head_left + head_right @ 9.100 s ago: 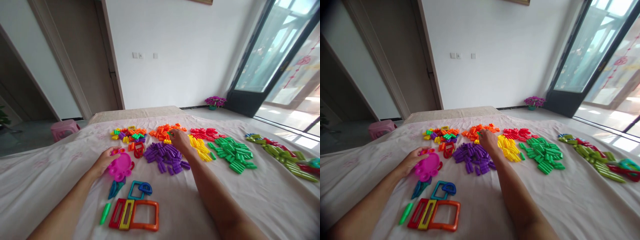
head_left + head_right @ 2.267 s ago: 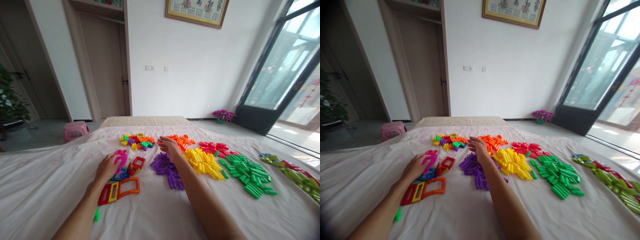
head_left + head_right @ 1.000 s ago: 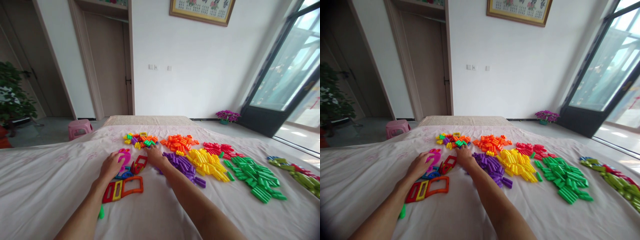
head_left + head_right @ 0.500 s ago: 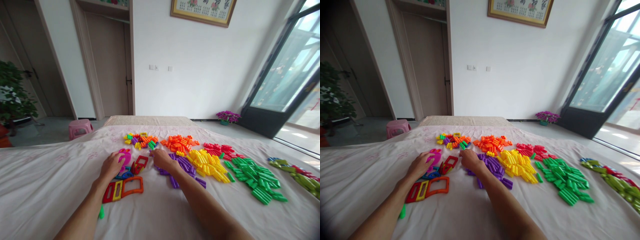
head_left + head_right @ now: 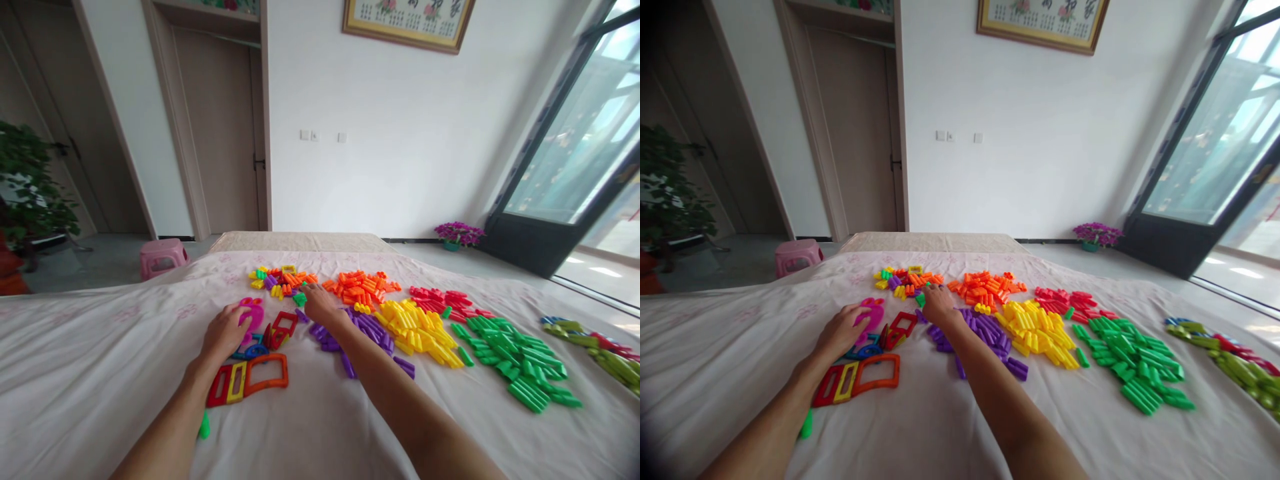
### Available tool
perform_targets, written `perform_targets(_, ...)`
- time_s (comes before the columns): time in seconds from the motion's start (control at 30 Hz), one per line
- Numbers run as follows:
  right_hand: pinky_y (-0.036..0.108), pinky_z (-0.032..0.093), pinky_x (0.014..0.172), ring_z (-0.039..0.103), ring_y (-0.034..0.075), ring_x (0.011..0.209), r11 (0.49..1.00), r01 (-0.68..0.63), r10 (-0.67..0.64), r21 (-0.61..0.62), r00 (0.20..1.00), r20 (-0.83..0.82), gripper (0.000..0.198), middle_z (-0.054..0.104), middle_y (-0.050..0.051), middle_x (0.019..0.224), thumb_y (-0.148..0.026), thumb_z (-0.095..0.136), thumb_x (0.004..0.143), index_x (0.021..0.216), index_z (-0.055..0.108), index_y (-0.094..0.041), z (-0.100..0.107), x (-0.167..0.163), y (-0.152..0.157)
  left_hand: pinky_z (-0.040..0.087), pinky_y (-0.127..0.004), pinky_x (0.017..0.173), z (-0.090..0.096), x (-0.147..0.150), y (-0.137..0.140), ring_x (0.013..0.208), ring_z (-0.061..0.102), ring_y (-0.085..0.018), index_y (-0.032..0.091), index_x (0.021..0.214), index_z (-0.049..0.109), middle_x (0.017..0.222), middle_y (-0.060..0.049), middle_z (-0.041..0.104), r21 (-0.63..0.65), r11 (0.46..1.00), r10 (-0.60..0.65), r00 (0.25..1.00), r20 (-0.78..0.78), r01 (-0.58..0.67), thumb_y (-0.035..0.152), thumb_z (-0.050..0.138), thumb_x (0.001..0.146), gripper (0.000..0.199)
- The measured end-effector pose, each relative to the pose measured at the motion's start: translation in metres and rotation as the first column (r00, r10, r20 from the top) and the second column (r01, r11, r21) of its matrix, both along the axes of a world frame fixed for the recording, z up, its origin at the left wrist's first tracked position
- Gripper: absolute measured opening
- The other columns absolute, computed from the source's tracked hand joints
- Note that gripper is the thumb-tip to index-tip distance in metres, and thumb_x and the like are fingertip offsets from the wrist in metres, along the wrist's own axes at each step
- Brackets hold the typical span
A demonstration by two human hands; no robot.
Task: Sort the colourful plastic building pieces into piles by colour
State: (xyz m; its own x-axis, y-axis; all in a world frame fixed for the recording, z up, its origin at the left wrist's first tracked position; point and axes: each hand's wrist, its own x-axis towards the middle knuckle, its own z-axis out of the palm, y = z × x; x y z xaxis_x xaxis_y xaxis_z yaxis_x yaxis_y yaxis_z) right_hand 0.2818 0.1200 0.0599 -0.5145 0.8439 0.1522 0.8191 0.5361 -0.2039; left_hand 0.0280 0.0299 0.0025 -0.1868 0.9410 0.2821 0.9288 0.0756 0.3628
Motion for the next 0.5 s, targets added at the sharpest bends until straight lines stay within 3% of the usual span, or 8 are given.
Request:
perform_targets(0.17, 0.035, 0.046, 0.094, 0.054, 0.025, 0.121, 0.999, -0.043, 0.045, -0.017, 0.990, 0.131, 0.050, 0.059, 0.011, 0.132, -0.017, 0.053, 0.085, 0.135, 0.055, -0.023, -0.0095, -0.0137, 0.0088, 0.043, -0.034, 0.105, -0.0002, -0.0006, -0.0001, 0.118, 0.059, -0.022, 0.022, 0.117, 0.068, 0.131, -0.010, 0.061, 0.020, 1.000, -0.003, 1.000, 0.004, 0.003, 0.036, 0.047, 0.091, 0.037)
perform_targets(0.33, 0.032, 0.047, 0.090, 0.059, 0.025, 0.113, 0.999, -0.050, 0.045, 0.019, 0.980, 0.193, 0.036, 0.061, 0.011, 0.127, -0.029, 0.057, 0.088, 0.122, 0.063, -0.021, -0.0053, -0.0089, 0.0070, 0.043, -0.034, 0.104, 0.0007, 0.0004, -0.0005, 0.118, 0.059, -0.022, 0.022, 0.117, 0.068, 0.132, -0.010, 0.061, 0.015, 1.000, 0.003, 1.000, -0.007, -0.003, 0.035, 0.047, 0.091, 0.036)
perform_targets(0.5, 0.035, 0.047, 0.090, 0.062, 0.026, 0.106, 0.997, -0.026, 0.010, 0.067, 0.972, 0.235, 0.031, 0.064, 0.018, 0.118, -0.027, 0.056, 0.089, 0.115, 0.065, -0.012, -0.0048, -0.0066, 0.0000, 0.043, -0.034, 0.105, 0.0012, 0.0012, -0.0006, 0.118, 0.059, -0.023, 0.022, 0.117, 0.068, 0.132, -0.010, 0.060, 0.014, 1.000, -0.001, 1.000, -0.004, 0.001, 0.034, 0.048, 0.091, 0.036)
